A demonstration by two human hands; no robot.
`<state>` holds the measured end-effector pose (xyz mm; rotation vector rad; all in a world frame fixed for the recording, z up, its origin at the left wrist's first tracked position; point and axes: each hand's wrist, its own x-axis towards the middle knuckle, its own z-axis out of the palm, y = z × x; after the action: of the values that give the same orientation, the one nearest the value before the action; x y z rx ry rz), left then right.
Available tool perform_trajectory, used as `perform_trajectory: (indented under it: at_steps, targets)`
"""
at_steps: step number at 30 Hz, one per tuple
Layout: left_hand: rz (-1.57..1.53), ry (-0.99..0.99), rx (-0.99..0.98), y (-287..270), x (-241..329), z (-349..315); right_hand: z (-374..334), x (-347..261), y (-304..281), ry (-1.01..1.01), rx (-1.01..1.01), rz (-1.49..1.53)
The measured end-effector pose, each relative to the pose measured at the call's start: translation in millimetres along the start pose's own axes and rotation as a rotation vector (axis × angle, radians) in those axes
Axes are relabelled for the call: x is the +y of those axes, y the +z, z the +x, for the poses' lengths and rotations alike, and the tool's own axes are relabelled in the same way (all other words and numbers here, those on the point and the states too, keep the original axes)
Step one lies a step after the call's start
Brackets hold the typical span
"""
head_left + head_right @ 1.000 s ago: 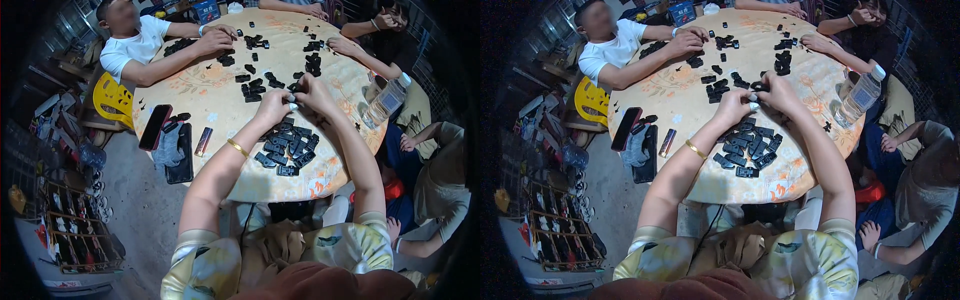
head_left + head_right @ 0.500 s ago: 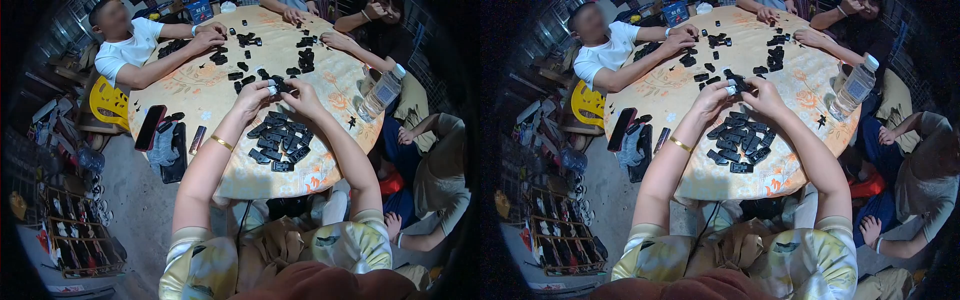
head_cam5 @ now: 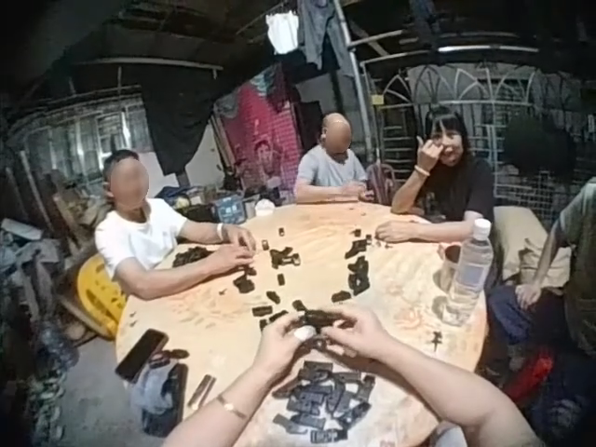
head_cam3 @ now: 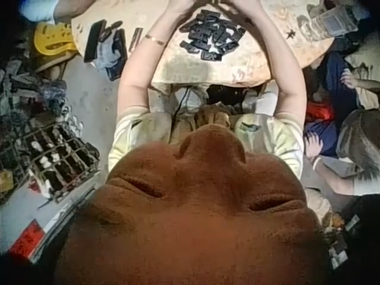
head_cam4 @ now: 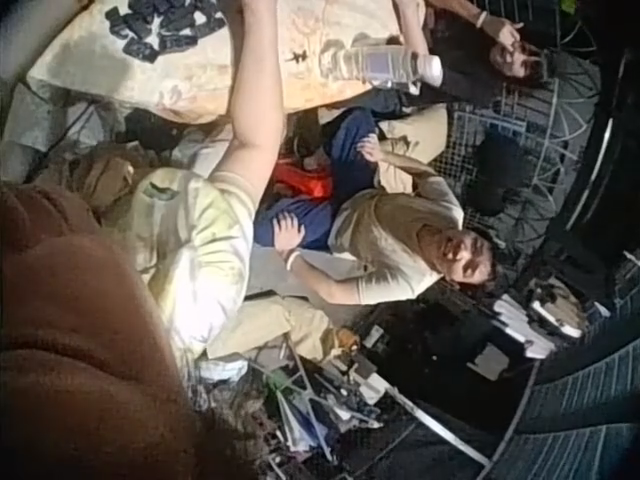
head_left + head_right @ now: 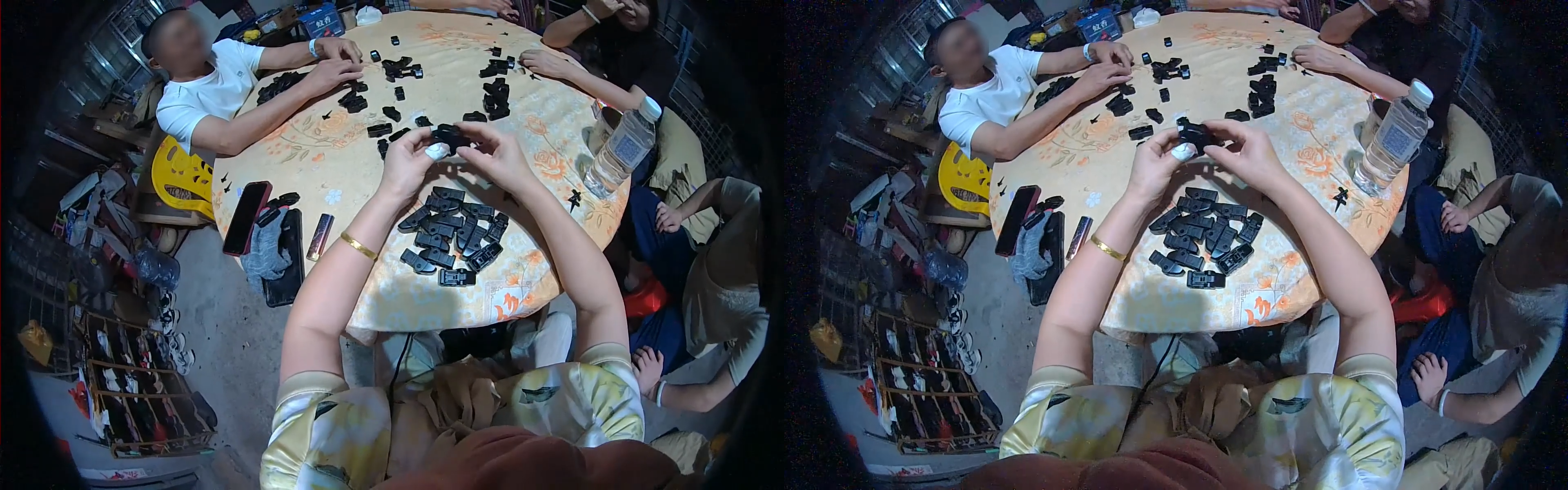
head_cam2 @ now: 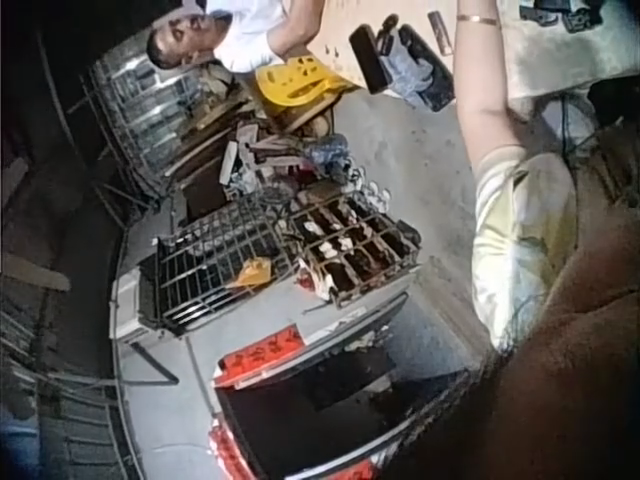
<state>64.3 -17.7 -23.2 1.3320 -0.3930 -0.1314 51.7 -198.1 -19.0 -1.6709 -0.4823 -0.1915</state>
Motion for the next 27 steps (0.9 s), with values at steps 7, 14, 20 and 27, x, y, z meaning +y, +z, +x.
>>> perform_trajectory:
  at_steps: [7,14,20,27]
  targets:
    - [0.192,0.205,0.122,14.9,11.3,10.4,-1.3,3.2,8.0,-0.198,0.235,-0.301]
    - [0.312,0.138,0.148,22.3,17.4,8.8,0.8,13.8,8.3,-0.294,0.278,-0.493]
    - [-0.186,0.005,0.145,20.0,-3.7,-11.2,-12.3,3.0,26.9,-0.609,0.241,-0.716]
    - [-0.031,-0.041,0.057,10.0,-5.1,-4.9,-5.4,0.2,11.9,-0.46,0.12,-0.584]
